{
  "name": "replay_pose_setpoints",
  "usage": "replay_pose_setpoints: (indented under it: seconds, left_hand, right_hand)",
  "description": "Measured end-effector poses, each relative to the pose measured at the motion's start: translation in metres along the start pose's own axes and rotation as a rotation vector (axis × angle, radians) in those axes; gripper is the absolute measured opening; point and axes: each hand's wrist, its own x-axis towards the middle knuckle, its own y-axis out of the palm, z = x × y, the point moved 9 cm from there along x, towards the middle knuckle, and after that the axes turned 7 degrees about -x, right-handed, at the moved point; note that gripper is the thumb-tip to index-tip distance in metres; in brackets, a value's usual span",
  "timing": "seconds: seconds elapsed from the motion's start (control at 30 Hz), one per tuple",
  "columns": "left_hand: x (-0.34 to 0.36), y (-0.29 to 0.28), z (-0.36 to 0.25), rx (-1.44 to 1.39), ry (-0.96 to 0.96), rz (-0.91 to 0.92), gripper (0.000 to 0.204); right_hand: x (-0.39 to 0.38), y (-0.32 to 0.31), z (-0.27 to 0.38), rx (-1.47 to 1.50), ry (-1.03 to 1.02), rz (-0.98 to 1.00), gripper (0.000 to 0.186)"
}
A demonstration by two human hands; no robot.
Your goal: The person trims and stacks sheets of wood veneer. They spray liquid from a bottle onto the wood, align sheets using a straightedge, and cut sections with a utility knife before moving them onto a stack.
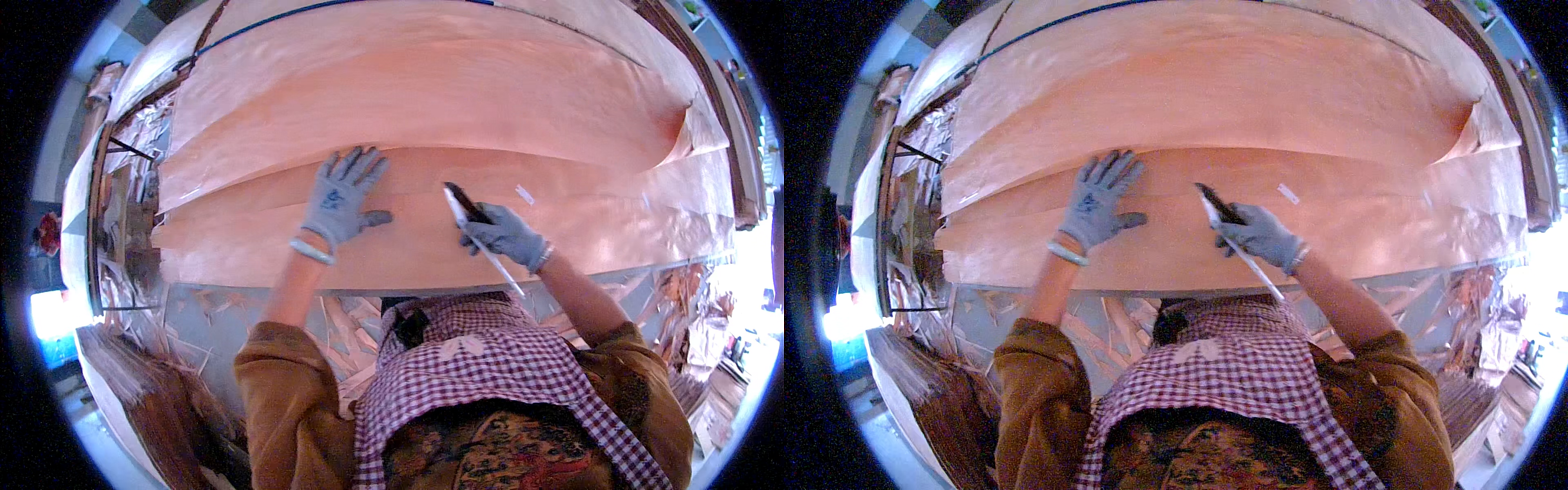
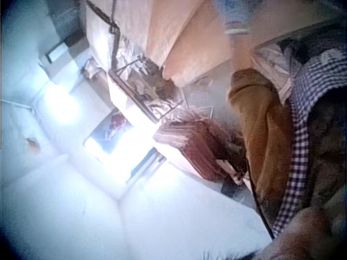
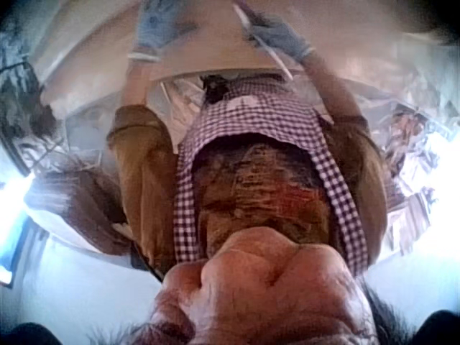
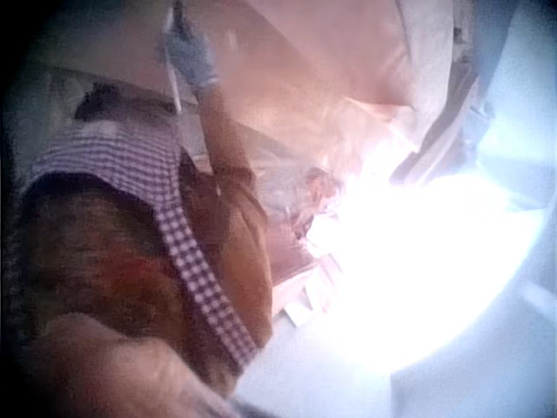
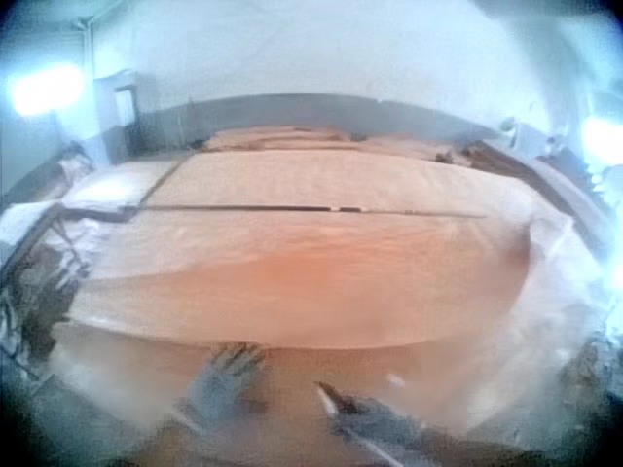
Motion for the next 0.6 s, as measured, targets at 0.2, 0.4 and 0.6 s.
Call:
replay_pose_setpoints:
  seconds: [0.2,0.4,0.6]
  left_hand:
    - [-0.058,0.011,0.067,-0.019,0.028,0.074,0.069]
    - [-0.070,0.019,0.080,-0.045,-0.030,0.015,0.051]
    - [-0.060,0.033,0.034,-0.092,0.044,-0.132,0.045]
  right_hand:
    - [0.061,0.079,0.025,-0.135,-0.035,-0.018,0.022]
    - [0.093,0.082,0.033,-0.100,0.027,-0.201,0.021]
    - [0.098,0.080,0.034,-0.098,0.050,-0.230,0.024]
